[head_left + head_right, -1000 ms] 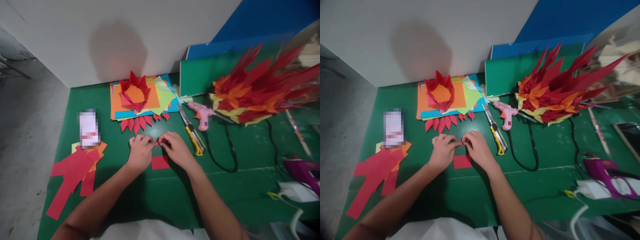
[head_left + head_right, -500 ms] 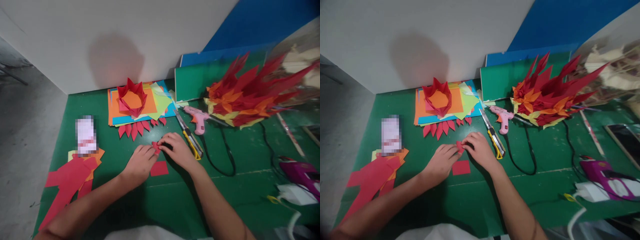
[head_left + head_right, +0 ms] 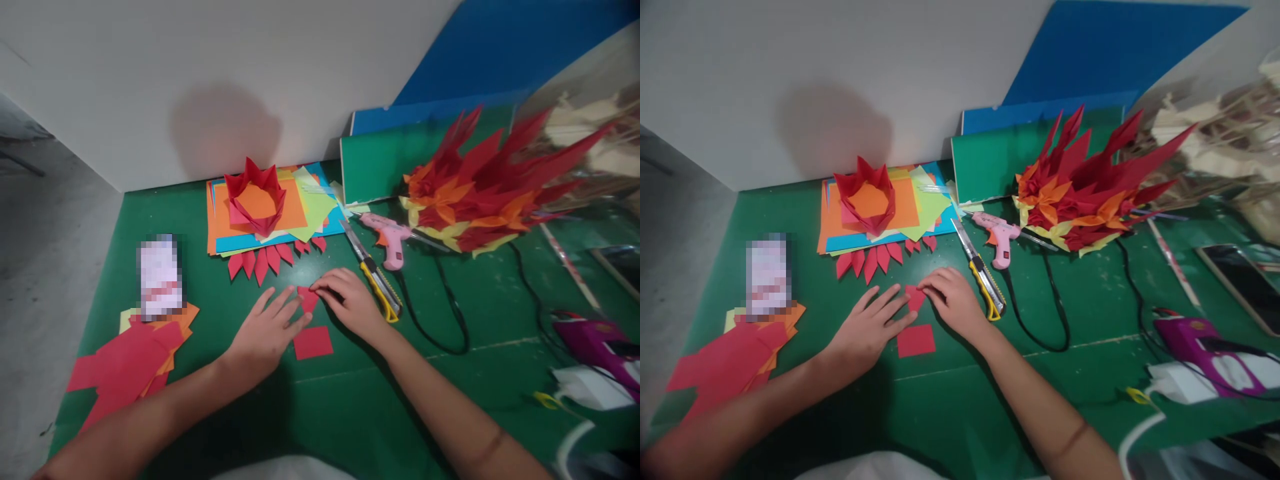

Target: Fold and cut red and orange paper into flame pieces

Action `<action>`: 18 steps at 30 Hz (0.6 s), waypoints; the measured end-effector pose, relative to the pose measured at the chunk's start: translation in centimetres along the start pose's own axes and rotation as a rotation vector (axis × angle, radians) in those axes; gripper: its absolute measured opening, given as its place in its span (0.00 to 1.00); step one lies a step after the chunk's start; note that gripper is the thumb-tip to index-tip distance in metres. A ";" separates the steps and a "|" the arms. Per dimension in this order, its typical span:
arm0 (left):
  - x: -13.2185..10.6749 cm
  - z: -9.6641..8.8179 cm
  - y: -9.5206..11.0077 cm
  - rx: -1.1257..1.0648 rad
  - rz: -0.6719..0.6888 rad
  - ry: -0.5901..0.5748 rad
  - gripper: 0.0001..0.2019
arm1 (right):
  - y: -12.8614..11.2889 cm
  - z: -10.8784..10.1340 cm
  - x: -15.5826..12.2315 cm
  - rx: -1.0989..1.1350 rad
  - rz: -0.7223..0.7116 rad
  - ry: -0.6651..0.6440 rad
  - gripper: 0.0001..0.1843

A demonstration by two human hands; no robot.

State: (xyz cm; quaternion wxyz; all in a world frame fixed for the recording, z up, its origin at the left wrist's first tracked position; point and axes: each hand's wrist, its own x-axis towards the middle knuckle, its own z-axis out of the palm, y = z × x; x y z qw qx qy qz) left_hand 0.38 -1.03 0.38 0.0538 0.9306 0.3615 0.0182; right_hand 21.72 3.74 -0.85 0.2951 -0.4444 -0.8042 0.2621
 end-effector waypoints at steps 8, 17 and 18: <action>-0.1 0.5 -0.4 -0.013 0.003 0.015 0.24 | -0.1 -0.3 -0.6 -0.085 0.018 0.047 0.12; -0.2 0.7 0.0 -0.026 -0.057 0.080 0.23 | -0.8 0.0 -0.8 -0.172 0.014 -0.004 0.10; -0.2 0.8 0.0 -0.039 -0.063 0.086 0.23 | -0.9 0.1 -0.8 -0.175 0.027 -0.009 0.09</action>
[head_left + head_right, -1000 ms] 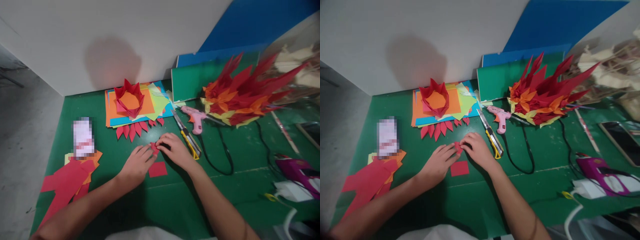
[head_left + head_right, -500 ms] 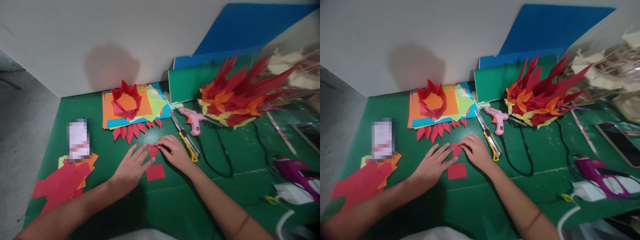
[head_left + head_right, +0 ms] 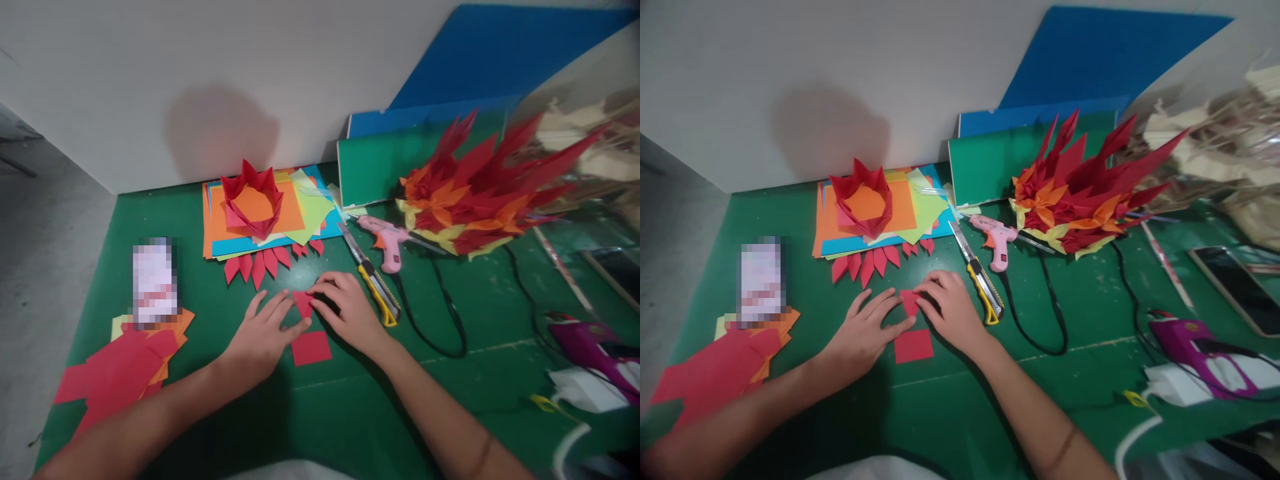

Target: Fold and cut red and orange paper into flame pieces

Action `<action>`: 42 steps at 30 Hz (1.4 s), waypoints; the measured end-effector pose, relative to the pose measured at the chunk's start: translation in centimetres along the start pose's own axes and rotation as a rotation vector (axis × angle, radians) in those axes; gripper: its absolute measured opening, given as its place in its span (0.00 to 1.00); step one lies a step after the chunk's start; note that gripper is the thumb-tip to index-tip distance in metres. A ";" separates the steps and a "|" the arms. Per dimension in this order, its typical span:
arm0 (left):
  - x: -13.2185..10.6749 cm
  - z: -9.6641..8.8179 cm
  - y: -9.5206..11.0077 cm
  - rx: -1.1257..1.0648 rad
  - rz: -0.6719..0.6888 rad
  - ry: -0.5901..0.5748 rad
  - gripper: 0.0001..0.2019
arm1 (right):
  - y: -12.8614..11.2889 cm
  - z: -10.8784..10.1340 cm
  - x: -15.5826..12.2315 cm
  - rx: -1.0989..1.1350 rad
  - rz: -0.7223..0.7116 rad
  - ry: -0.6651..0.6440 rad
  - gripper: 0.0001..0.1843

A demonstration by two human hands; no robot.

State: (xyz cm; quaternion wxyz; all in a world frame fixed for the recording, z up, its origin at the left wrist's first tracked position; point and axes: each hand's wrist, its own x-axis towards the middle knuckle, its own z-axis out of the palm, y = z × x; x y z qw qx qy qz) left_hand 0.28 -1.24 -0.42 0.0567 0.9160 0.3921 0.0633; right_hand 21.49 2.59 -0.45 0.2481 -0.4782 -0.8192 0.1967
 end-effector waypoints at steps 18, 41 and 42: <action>0.5 0.0 0.2 -0.074 0.027 -0.084 0.25 | -0.5 0.1 0.3 0.005 0.093 -0.042 0.05; 0.6 -0.4 0.5 -0.051 -0.025 -0.060 0.24 | -0.7 0.2 0.1 -0.011 0.114 -0.033 0.08; 0.6 -0.4 0.5 -0.051 -0.025 -0.057 0.23 | -0.7 0.2 0.1 -0.013 0.114 -0.041 0.08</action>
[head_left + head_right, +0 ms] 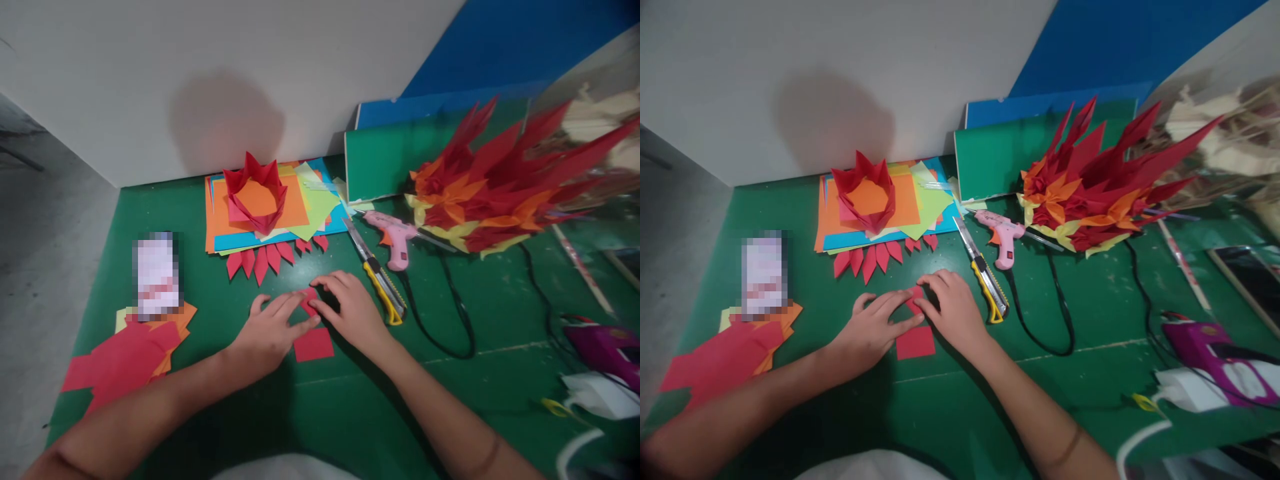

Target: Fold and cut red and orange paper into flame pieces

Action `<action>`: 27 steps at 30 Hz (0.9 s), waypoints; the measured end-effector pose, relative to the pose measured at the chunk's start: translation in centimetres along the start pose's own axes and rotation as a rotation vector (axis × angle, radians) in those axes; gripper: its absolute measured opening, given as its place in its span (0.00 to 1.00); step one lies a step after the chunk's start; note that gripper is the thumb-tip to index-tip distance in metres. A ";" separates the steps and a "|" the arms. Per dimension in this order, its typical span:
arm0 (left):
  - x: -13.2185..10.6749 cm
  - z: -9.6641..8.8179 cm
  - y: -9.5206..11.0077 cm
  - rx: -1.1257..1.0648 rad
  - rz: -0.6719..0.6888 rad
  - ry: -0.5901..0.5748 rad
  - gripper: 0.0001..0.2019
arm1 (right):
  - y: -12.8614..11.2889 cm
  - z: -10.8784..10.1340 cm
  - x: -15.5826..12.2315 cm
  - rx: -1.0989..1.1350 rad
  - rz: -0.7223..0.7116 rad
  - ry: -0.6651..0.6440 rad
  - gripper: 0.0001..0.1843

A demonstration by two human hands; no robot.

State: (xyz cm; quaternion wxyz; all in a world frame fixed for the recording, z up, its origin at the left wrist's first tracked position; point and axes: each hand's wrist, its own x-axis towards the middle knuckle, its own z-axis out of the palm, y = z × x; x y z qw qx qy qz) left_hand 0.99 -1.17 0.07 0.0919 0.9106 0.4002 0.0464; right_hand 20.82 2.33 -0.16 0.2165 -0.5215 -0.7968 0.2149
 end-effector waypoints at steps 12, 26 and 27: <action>0.0 0.2 -0.1 -0.050 -0.007 0.047 0.20 | -0.4 -0.3 0.5 -0.037 -0.017 -0.076 0.05; 0.0 0.3 0.0 -0.031 -0.014 0.001 0.22 | -0.6 0.6 0.1 0.145 -0.072 -0.027 0.04; 0.0 0.3 0.0 -0.035 -0.014 -0.002 0.22 | -0.5 0.8 0.1 0.172 -0.062 -0.012 0.05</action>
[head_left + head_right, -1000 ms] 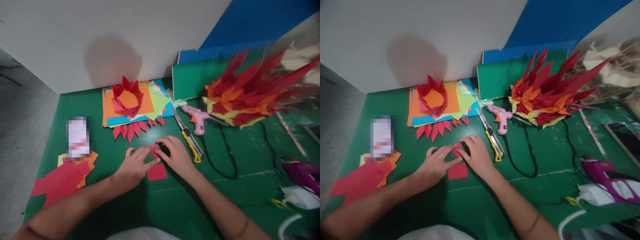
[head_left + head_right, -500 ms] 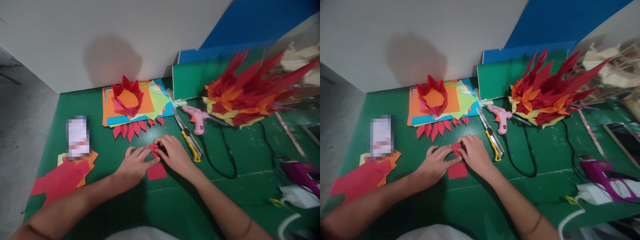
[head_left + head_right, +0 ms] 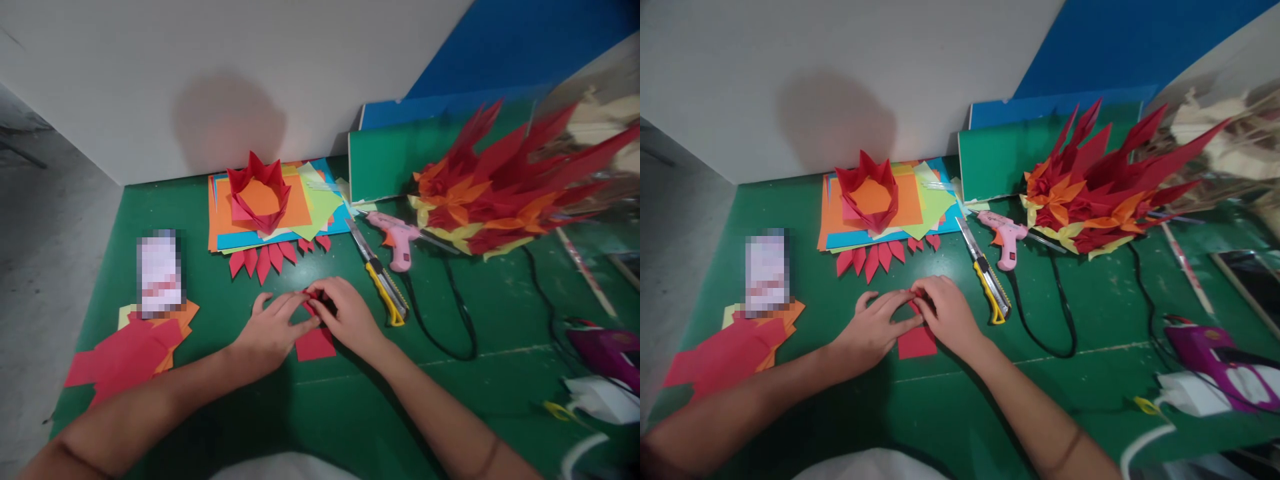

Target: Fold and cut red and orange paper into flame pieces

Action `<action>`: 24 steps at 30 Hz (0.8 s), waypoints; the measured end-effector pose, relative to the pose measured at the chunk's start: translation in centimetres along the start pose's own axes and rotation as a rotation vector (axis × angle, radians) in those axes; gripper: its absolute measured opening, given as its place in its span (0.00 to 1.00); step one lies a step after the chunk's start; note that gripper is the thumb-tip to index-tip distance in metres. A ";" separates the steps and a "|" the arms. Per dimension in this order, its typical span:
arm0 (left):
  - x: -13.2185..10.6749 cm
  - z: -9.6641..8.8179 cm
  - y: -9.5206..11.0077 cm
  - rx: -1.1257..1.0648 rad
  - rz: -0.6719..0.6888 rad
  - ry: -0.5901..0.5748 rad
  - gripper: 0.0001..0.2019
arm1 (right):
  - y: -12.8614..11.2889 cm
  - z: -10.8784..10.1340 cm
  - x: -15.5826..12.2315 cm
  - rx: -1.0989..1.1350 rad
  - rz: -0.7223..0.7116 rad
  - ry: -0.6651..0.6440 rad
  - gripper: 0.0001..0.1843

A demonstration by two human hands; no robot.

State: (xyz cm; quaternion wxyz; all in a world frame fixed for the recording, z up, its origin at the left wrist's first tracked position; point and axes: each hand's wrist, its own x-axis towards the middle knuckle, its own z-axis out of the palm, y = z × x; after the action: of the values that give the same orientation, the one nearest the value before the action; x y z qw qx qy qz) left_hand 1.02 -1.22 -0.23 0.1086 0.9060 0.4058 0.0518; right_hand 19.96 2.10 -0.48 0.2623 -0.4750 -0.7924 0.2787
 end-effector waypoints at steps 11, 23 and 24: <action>0.0 -0.1 0.0 0.007 0.009 0.021 0.22 | 0.0 0.0 -0.3 0.019 0.086 0.165 0.11; 0.1 0.5 0.2 0.141 0.034 -0.012 0.26 | -0.2 -0.7 -0.3 -0.171 -0.005 0.200 0.08; 0.1 0.5 0.2 0.150 0.031 -0.008 0.26 | -0.1 -0.7 -0.2 -0.165 -0.021 0.202 0.08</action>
State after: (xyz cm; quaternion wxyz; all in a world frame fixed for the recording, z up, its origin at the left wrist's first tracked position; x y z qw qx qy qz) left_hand 1.30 -1.39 -0.71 0.0409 0.9180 0.3939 0.0194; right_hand 20.50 1.98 0.08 0.3036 -0.5124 -0.7871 0.1604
